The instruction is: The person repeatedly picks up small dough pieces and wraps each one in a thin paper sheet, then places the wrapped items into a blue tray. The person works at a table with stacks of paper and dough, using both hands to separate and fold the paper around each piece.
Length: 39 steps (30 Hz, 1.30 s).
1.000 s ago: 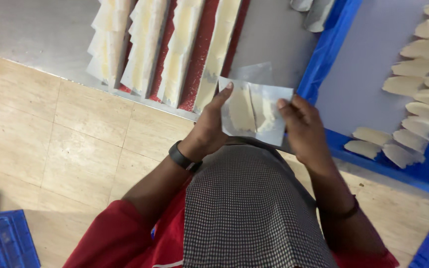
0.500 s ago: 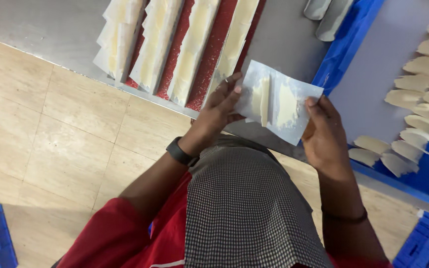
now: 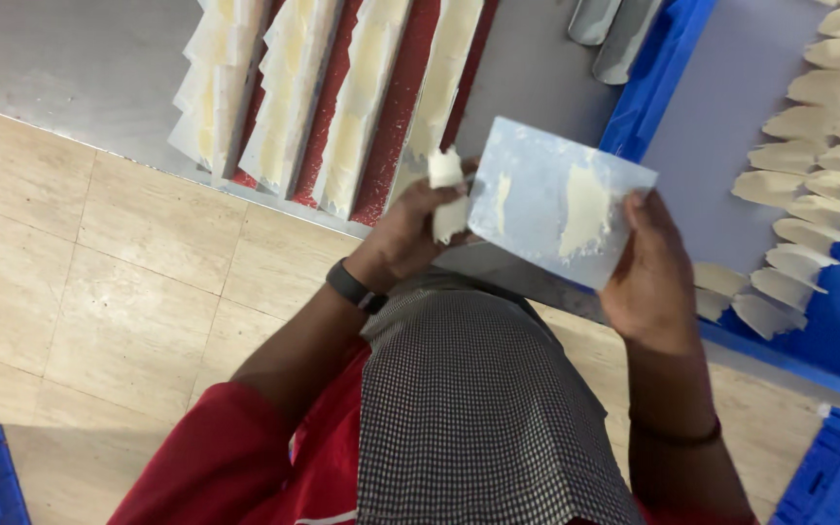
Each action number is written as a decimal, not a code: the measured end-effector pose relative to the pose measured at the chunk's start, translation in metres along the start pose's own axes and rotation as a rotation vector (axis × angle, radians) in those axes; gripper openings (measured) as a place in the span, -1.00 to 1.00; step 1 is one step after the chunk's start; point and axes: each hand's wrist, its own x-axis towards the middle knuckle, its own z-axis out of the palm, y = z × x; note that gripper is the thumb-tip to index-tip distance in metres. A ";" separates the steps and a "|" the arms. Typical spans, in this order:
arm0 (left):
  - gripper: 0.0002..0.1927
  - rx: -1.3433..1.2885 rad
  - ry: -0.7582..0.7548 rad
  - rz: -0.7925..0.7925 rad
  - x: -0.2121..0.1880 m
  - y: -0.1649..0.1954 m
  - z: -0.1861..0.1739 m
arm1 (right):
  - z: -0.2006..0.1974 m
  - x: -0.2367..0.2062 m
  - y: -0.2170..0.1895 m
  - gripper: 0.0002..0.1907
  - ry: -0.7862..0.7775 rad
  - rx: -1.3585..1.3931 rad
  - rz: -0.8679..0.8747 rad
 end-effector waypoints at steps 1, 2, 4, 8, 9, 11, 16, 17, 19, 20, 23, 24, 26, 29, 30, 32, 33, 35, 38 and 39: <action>-0.51 -0.052 -0.029 0.073 -0.001 0.004 -0.002 | -0.006 0.000 -0.002 -0.61 0.013 -0.079 -0.053; -0.51 -0.099 -0.059 0.145 -0.002 0.008 -0.002 | -0.011 0.001 -0.002 -0.64 0.044 -0.098 -0.093; -0.52 -0.136 0.064 0.165 -0.006 0.016 0.001 | -0.018 0.004 -0.003 -0.69 0.122 -0.132 -0.182; -0.49 0.008 0.161 0.118 -0.003 0.011 0.031 | -0.016 0.005 0.004 -0.69 0.194 -0.280 -0.185; -0.46 0.053 0.124 0.135 -0.001 0.005 0.041 | -0.012 0.005 0.008 -0.69 0.176 -0.291 -0.171; -0.39 0.138 0.062 0.179 0.003 -0.008 0.059 | -0.004 0.007 0.014 -0.70 0.114 -0.319 -0.138; -0.43 0.294 0.031 0.244 0.005 -0.030 0.077 | 0.012 0.019 0.028 -0.77 0.068 -0.355 0.025; -0.46 0.322 0.055 0.245 0.005 -0.031 0.076 | 0.013 0.021 0.030 -0.79 0.058 -0.421 -0.034; -0.55 0.358 0.161 0.196 0.005 -0.031 0.072 | 0.013 0.024 0.033 -0.81 0.044 -0.552 -0.148; -0.58 0.374 0.215 0.173 0.005 -0.031 0.070 | 0.012 0.024 0.034 -0.82 0.053 -0.544 -0.173; -0.65 0.335 0.206 0.174 0.004 -0.030 0.061 | 0.011 0.024 0.037 -0.84 0.058 -0.524 -0.237; -0.66 0.276 0.184 0.172 0.003 -0.030 0.058 | 0.011 0.023 0.038 -0.84 0.050 -0.518 -0.254; -0.67 0.160 0.140 0.165 0.003 -0.031 0.053 | 0.010 0.021 0.038 -0.85 0.029 -0.525 -0.279; -0.61 0.047 0.109 0.144 0.005 -0.031 0.047 | 0.009 0.019 0.031 -0.86 0.018 -0.564 -0.288; -0.62 0.084 0.122 0.140 0.007 -0.030 0.044 | 0.008 0.017 0.027 -0.87 0.029 -0.578 -0.272; -0.63 0.157 0.144 0.134 0.012 -0.026 0.038 | 0.005 0.015 0.017 -0.88 0.048 -0.670 -0.276; -0.61 0.109 0.140 0.140 0.012 -0.023 0.034 | 0.004 0.013 0.009 -0.87 0.052 -0.747 -0.297; -0.57 0.009 0.138 0.155 0.010 -0.016 0.025 | 0.004 0.011 -0.003 -0.89 0.049 -0.820 -0.306; -0.55 0.012 0.105 0.161 0.001 -0.007 0.012 | 0.009 0.011 -0.016 -0.91 0.047 -0.799 -0.275; -0.57 0.017 0.123 0.138 -0.003 -0.004 0.009 | 0.011 0.012 -0.019 -0.90 0.057 -0.791 -0.265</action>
